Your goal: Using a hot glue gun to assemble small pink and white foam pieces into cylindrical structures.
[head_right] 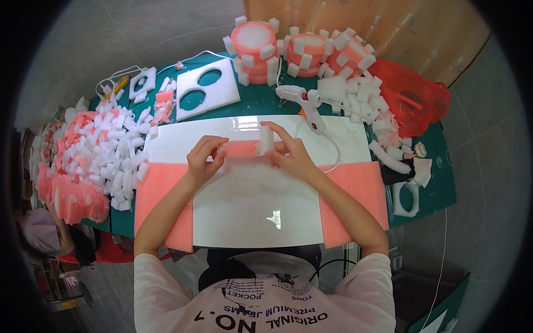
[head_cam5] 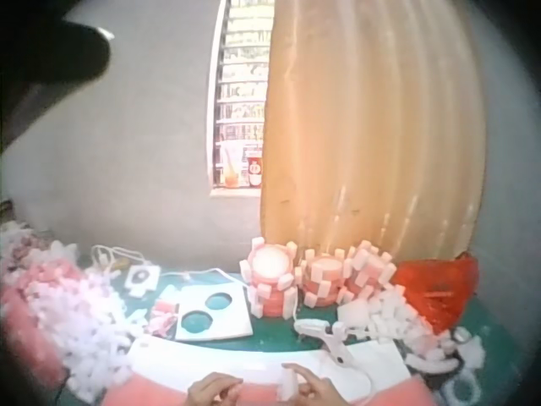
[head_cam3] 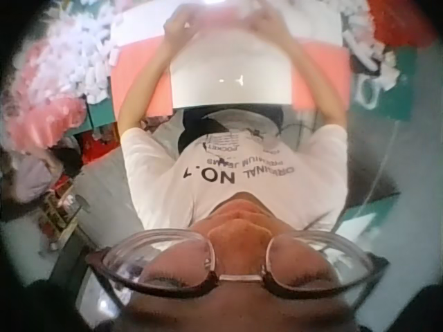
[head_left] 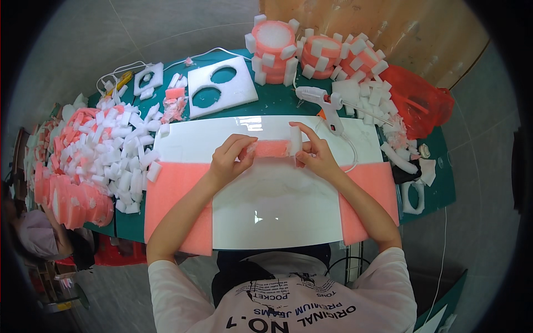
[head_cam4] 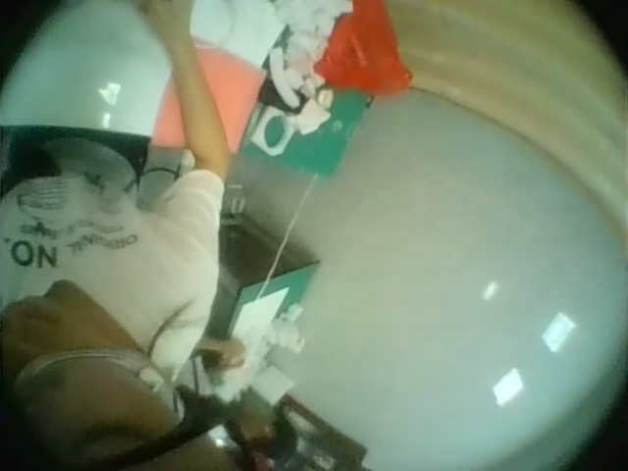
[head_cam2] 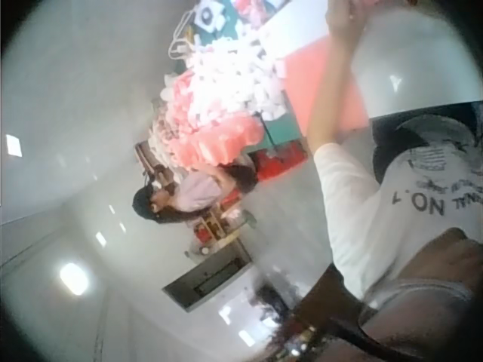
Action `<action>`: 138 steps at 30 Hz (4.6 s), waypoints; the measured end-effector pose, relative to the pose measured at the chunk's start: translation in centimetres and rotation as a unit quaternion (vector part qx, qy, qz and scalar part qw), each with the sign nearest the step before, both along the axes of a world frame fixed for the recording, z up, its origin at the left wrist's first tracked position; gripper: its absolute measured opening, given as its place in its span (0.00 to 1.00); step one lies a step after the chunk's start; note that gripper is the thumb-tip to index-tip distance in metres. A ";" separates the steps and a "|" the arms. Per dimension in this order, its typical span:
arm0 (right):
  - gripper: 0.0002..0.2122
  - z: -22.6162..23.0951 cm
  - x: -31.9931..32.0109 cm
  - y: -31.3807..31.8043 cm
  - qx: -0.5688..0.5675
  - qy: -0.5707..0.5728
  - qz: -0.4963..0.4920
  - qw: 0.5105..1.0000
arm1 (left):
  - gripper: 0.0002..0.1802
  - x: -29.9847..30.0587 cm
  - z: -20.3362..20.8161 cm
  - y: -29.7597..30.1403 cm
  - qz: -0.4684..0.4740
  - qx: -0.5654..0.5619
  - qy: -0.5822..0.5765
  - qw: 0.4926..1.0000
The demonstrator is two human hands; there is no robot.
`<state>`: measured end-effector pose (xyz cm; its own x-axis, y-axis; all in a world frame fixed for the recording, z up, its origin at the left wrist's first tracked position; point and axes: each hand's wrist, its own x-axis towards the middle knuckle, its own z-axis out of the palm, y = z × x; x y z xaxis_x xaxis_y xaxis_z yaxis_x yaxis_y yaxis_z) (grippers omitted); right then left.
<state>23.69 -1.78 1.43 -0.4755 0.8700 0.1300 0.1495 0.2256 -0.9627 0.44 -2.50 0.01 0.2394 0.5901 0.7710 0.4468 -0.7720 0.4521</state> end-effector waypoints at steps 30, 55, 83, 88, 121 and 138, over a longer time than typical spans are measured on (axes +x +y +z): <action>0.29 -0.1 -0.1 0.0 -0.013 0.009 0.009 1.000 | 0.13 -0.5 0.2 0.2 -0.062 -0.073 -0.002 0.995; 0.29 0.0 0.0 0.0 -0.010 -0.001 0.017 1.000 | 0.11 -0.1 0.3 0.0 -0.041 -0.050 -0.006 0.998; 0.29 0.6 -0.2 -0.3 -0.032 0.006 0.020 0.999 | 0.15 0.0 0.4 0.0 -0.037 -0.060 -0.027 0.997; 0.29 0.8 -0.2 -0.4 -0.033 -0.003 0.021 0.999 | 0.16 0.0 0.3 0.0 -0.035 -0.066 -0.030 0.997; 0.32 0.7 -0.6 -0.4 -0.022 -0.006 0.002 1.000 | 0.12 0.2 0.7 -0.3 -0.013 -0.118 -0.059 0.991; 0.30 0.9 -0.5 -0.5 -0.028 -0.003 0.012 1.000 | 0.12 0.2 0.6 -0.3 -0.008 -0.109 -0.058 0.992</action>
<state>23.21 -2.28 2.29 -0.4965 0.8646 0.0776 0.1512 0.1742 -0.9730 0.61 -2.77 0.65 0.1671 0.7429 0.6482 0.3694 -0.6567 0.6574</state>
